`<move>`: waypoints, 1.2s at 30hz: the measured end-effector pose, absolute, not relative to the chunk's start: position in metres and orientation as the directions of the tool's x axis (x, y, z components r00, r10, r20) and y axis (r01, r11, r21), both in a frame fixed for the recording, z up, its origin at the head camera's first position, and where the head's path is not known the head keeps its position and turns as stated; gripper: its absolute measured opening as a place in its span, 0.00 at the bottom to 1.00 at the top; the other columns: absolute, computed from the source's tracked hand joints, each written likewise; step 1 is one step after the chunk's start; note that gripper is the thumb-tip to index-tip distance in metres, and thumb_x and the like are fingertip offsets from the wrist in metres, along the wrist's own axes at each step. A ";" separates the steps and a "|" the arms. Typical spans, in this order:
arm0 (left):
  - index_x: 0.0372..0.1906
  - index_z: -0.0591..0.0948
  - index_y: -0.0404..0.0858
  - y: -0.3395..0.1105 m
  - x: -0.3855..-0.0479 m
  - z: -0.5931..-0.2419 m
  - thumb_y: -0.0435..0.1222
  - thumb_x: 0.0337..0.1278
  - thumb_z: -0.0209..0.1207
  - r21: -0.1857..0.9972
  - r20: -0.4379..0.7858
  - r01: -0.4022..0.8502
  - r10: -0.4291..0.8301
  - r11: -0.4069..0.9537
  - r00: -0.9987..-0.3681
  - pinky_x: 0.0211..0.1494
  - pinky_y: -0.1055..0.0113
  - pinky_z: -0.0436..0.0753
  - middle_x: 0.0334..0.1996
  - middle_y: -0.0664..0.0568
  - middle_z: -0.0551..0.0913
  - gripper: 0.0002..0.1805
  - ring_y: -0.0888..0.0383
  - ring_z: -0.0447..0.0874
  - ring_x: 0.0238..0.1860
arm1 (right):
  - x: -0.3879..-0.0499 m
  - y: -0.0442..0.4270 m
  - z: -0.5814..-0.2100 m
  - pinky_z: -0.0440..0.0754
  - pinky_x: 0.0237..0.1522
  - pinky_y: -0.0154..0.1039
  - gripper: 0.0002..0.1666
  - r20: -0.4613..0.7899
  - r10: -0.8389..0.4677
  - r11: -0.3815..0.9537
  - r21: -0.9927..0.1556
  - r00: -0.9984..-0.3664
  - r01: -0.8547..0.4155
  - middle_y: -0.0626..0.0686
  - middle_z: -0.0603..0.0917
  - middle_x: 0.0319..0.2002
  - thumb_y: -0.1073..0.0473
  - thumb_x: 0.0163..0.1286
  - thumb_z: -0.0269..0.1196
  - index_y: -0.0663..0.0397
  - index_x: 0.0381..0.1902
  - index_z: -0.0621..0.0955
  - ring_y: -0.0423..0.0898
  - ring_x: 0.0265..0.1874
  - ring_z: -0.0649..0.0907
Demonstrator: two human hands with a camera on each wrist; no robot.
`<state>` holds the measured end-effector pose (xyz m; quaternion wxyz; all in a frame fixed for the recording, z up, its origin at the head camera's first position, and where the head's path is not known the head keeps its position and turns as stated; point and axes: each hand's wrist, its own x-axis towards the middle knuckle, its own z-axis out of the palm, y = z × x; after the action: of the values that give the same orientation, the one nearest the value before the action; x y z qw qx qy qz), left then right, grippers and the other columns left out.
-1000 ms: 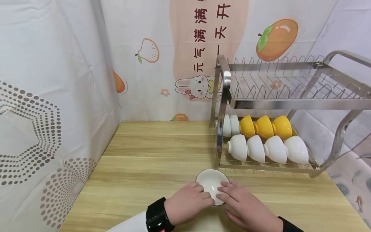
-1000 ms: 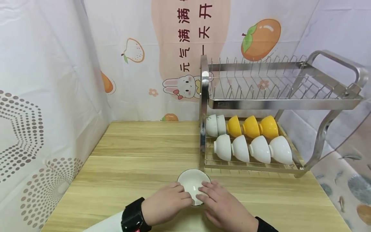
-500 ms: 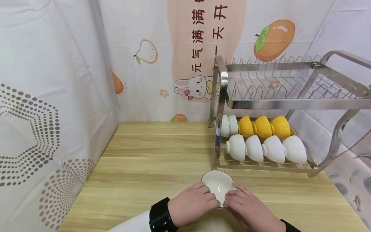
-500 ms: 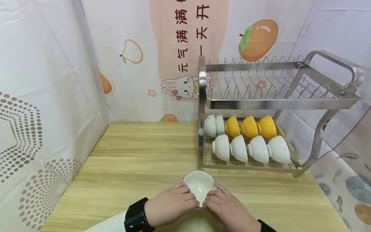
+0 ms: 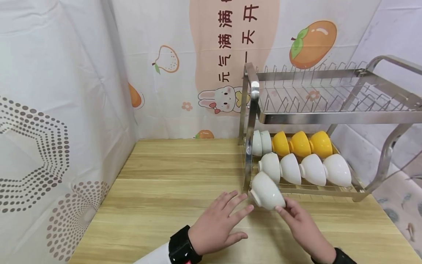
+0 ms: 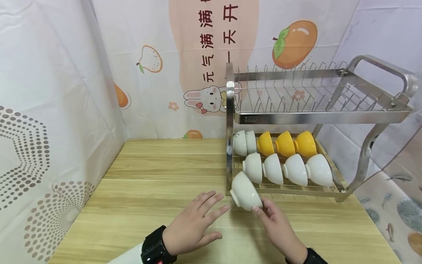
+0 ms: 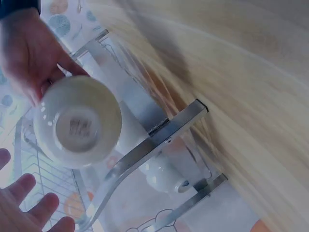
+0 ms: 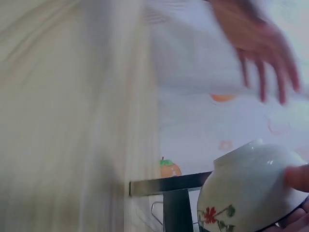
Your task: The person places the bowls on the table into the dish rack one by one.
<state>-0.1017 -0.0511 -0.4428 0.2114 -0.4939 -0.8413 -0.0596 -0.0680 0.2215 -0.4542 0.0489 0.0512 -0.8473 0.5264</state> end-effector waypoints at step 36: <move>0.75 0.63 0.50 -0.059 -0.102 -0.463 0.64 0.68 0.45 -0.065 0.330 0.834 0.800 0.549 -0.501 0.73 0.53 0.64 0.74 0.50 0.60 0.37 0.48 0.59 0.73 | -0.161 0.216 -0.433 0.72 0.56 0.28 0.36 -0.150 -0.070 -0.006 -0.989 -0.986 0.151 0.61 0.56 0.74 0.51 0.82 0.45 0.65 0.77 0.51 0.41 0.61 0.67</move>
<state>-0.1017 -0.0590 -0.4631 0.1625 -0.4723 -0.8648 -0.0513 -0.1606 0.2161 -0.4332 -0.0779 -0.0289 -0.7007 0.7086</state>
